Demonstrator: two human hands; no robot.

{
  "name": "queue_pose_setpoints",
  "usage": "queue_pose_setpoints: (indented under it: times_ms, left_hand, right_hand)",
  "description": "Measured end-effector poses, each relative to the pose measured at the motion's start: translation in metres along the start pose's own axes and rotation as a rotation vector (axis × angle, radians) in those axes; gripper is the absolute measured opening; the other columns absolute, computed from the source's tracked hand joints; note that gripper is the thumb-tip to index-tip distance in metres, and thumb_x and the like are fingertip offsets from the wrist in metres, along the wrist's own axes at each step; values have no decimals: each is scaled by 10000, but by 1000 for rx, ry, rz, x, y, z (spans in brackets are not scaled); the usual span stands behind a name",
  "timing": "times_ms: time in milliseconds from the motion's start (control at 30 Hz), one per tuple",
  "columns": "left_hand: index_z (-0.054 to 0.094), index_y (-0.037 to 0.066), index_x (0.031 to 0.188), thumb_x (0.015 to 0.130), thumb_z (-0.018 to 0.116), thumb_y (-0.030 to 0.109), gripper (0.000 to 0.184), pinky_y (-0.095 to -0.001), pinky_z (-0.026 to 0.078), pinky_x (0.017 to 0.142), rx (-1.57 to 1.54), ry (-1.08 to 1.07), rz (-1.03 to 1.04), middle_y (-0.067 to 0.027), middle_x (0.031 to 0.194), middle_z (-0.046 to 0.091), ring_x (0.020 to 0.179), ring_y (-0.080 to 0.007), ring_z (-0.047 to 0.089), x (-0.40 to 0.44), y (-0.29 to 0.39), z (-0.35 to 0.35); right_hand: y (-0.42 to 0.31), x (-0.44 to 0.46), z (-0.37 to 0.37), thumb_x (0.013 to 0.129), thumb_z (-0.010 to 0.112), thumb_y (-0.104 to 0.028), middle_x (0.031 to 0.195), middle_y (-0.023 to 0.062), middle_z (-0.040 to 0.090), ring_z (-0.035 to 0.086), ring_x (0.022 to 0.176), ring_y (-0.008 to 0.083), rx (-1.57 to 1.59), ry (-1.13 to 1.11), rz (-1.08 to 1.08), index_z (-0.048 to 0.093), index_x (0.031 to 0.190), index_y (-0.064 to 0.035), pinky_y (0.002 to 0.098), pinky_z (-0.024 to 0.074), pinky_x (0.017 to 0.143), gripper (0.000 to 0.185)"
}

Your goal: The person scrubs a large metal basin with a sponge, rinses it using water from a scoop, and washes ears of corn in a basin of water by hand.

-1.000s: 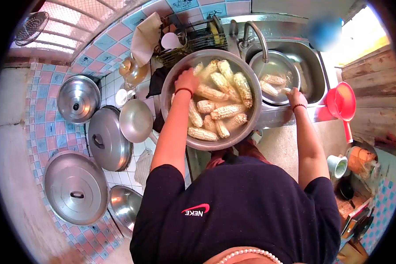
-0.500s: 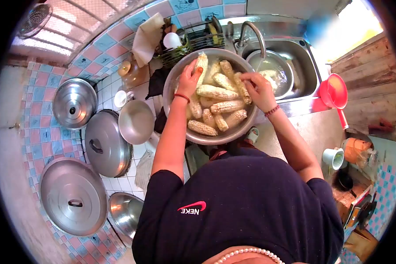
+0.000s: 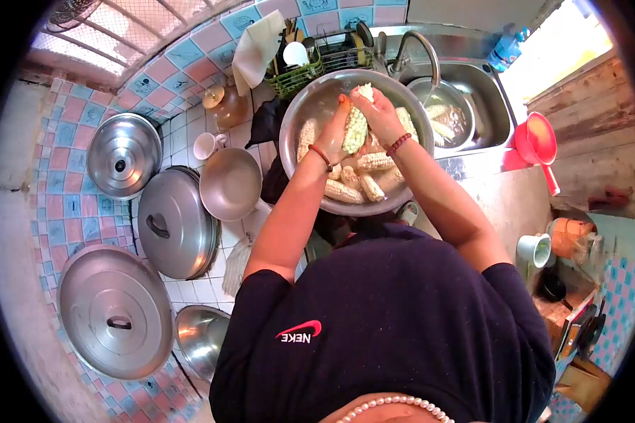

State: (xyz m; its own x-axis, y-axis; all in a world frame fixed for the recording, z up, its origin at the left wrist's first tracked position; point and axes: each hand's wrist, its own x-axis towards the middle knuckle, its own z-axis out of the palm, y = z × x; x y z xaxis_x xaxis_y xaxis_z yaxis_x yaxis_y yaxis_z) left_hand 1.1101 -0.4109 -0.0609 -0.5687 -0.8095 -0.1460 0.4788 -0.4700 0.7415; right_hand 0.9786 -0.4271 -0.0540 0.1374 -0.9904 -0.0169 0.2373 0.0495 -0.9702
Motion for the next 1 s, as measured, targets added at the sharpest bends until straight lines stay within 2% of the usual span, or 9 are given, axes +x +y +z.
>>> queue_pose_setpoints:
  times_ms: [33, 133, 300, 400, 467, 567, 667, 800, 1000]
  left_hand:
    - [596, 81, 1051, 955, 437, 554, 508, -275, 505, 471, 20, 173, -9, -48, 779, 635, 615, -167, 634, -5, -3, 8]
    - [584, 107, 1098, 964, 456, 517, 450, -275, 483, 490, 808, 381, 428, -6, 833, 614, 604, -127, 591, 15, -51, -17]
    - [559, 126, 952, 917, 482, 611, 492, -183, 243, 383, -81, 173, -24, -9, 706, 537, 445, -46, 362, -15, -14, 28]
    - [578, 140, 988, 925, 451, 621, 501, -171, 217, 373, 137, 362, 89, -18, 705, 538, 422, -39, 335, -18, -9, 33]
    - [575, 65, 1174, 970, 421, 543, 542, -313, 487, 693, 537, 391, 272, -89, 840, 649, 770, -186, 614, -14, -18, 9]
    - [540, -15, 1160, 996, 394, 480, 542, -414, 473, 746, 1128, 581, 453, -177, 836, 650, 781, -258, 620, -8, -29, -8]
    - [581, 29, 1138, 997, 371, 517, 549, -327, 484, 716, 1248, 632, 425, -52, 849, 631, 802, -206, 605, -14, -28, -3]
    - [563, 81, 1107, 989, 347, 554, 533, -254, 410, 550, 420, 517, 180, -46, 754, 582, 628, -137, 518, -14, -21, 13]
    - [551, 105, 1026, 955, 335, 630, 572, -244, 306, 461, -37, 264, 36, -57, 703, 538, 525, -109, 402, -26, -7, 21]
  right_hand:
    - [7, 3, 1, 940, 595, -236, 870, 38, 645, 616, 723, 112, -164, 107, -234, 567, 1054, -51, 260, 501, 610, 219]
    - [-21, -1, 12, 919, 623, -234, 818, 49, 626, 635, 733, 137, 9, 406, -60, 546, 984, -29, 281, 515, 593, 228]
    - [-23, -12, 0, 960, 574, -294, 924, 60, 651, 630, 830, 138, 203, 48, 14, 561, 1038, -51, 282, 508, 723, 255]
    - [-30, -34, -6, 970, 550, -340, 973, 68, 657, 616, 902, 141, -259, -86, 8, 580, 1062, -34, 276, 485, 785, 321]
    - [-12, -35, -16, 975, 490, -445, 987, 142, 661, 626, 916, 213, -441, -138, 37, 587, 1061, 1, 335, 474, 824, 464]
    - [-11, -33, -29, 974, 429, -510, 936, 230, 644, 630, 869, 335, -931, -208, 31, 615, 981, -1, 416, 470, 801, 542]
    - [-23, -42, -29, 968, 453, -475, 879, 206, 650, 626, 842, 352, -1060, -290, -21, 638, 901, -20, 429, 471, 775, 496]
    - [-10, -43, -35, 984, 498, -306, 715, 104, 580, 528, 609, 223, -794, -249, -342, 594, 816, -25, 336, 453, 634, 341]
    - [-23, -29, -69, 961, 465, -147, 753, -16, 556, 506, 637, 76, -176, 160, -26, 634, 922, -55, 242, 451, 593, 197]
